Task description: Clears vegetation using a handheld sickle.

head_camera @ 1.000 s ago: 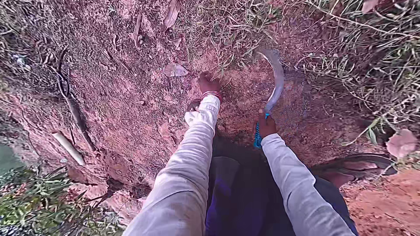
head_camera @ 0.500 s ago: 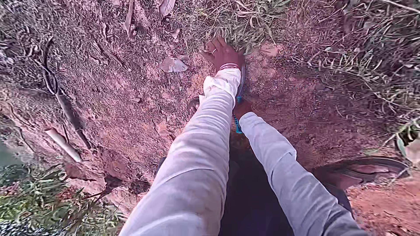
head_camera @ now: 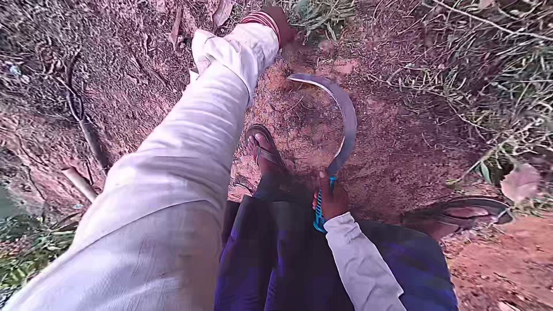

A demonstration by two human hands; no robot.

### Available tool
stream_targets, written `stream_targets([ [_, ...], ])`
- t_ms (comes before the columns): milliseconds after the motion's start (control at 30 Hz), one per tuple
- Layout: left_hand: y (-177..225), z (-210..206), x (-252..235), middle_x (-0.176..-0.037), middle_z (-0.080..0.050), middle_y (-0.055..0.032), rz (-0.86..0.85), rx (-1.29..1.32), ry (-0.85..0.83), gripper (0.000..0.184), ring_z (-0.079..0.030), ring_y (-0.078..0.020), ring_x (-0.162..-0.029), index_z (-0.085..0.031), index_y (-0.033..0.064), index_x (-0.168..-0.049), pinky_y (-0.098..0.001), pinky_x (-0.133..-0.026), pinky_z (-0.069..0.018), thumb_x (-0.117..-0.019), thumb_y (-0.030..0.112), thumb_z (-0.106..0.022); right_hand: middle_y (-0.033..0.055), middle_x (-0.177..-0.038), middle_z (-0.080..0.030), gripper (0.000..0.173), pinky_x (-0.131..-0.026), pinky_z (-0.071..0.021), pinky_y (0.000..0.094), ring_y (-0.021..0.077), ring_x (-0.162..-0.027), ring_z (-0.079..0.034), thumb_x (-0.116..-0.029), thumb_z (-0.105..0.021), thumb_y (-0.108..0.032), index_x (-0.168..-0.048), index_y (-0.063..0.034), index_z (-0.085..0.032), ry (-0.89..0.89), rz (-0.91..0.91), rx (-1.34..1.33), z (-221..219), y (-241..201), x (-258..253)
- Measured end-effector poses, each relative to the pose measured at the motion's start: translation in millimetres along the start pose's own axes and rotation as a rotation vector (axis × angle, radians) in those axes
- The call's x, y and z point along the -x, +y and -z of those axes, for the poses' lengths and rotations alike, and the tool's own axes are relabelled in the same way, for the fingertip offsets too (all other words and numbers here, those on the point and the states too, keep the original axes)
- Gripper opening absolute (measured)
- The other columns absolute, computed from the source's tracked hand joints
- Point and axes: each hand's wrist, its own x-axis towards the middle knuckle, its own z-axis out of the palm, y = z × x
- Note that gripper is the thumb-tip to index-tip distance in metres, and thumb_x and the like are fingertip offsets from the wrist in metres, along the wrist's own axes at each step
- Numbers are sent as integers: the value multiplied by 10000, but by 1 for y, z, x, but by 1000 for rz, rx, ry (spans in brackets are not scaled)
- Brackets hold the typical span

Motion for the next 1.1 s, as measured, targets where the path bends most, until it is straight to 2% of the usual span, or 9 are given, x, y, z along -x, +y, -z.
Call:
stream_targets([
  [100,-38,6,24,-1310,-631,-200,91,748,441,596,-656,-232,-1153,-523,-40,-1402,-418,-1022,-521,-992,361,-685,-24,-591,-517,412,-460,-524,231,46,-434,-540,-1128,-384,-294,-1163,93,-522,164,73,-1,56,1,14],
  [233,-34,-63,56,-1338,-625,-258,283,1069,473,572,-609,-314,-1267,-514,-83,-1400,-466,-1112,-459,-936,154,-750,-17,-589,-520,443,-453,-521,249,59,-431,-540,-1122,-392,-344,-1126,76,-534,261,68,26,93,-1,21],
  [400,28,-167,31,-1455,-569,-244,437,609,66,634,-535,-390,-1378,-566,-7,-1410,-616,-1170,-360,-957,410,-716,-45,-570,-521,394,-444,-508,231,44,-421,-530,-1106,-418,-323,-1079,47,-553,191,128,71,101,21,21],
  [467,43,-173,22,-1505,-551,-187,435,463,91,608,-505,-356,-1416,-597,37,-1412,-650,-1211,-252,-956,428,-692,-48,-568,-515,380,-453,-509,222,38,-424,-530,-1097,-444,-306,-1092,57,-556,165,122,77,99,34,20],
  [600,36,-149,8,-1382,-630,-222,475,436,4,548,-541,-363,-1377,-645,6,-1315,-639,-1184,-323,-951,411,-711,-11,-598,-525,442,-492,-516,253,69,-455,-549,-1103,-450,-338,-1182,86,-546,112,49,169,91,49,10],
  [800,34,-142,4,-1409,-597,-251,495,490,-21,468,-539,-385,-1373,-615,-29,-1332,-625,-1117,-414,-1003,302,-652,331,-1116,-670,592,-945,-505,555,440,-1026,-685,-1102,-452,-366,-1394,148,-475,53,137,595,74,24,-78],
  [900,41,-137,6,-1424,-593,-240,465,420,19,454,-532,-380,-1385,-602,-18,-1358,-651,-1131,-383,-1003,265,-627,342,-1289,-616,642,-1067,-437,569,463,-1248,-599,-1105,-424,-420,-1476,102,-403,-22,51,768,56,-7,-122],
  [1000,43,-139,3,-1399,-622,-218,422,273,53,551,-552,-361,-1371,-601,5,-1365,-654,-1146,-365,-941,340,-710,319,-1298,-623,674,-1056,-453,574,448,-1256,-603,-1095,-408,-477,-1504,58,-381,-65,-23,806,45,-7,-126],
  [1100,44,-131,-1,-1408,-621,-215,386,220,48,454,-540,-366,-1386,-635,17,-1343,-668,-1151,-349,-1016,330,-599,303,-1310,-625,652,-1069,-447,532,416,-1259,-609,-1106,-396,-448,-1487,81,-398,-83,-35,738,42,-9,-97],
])
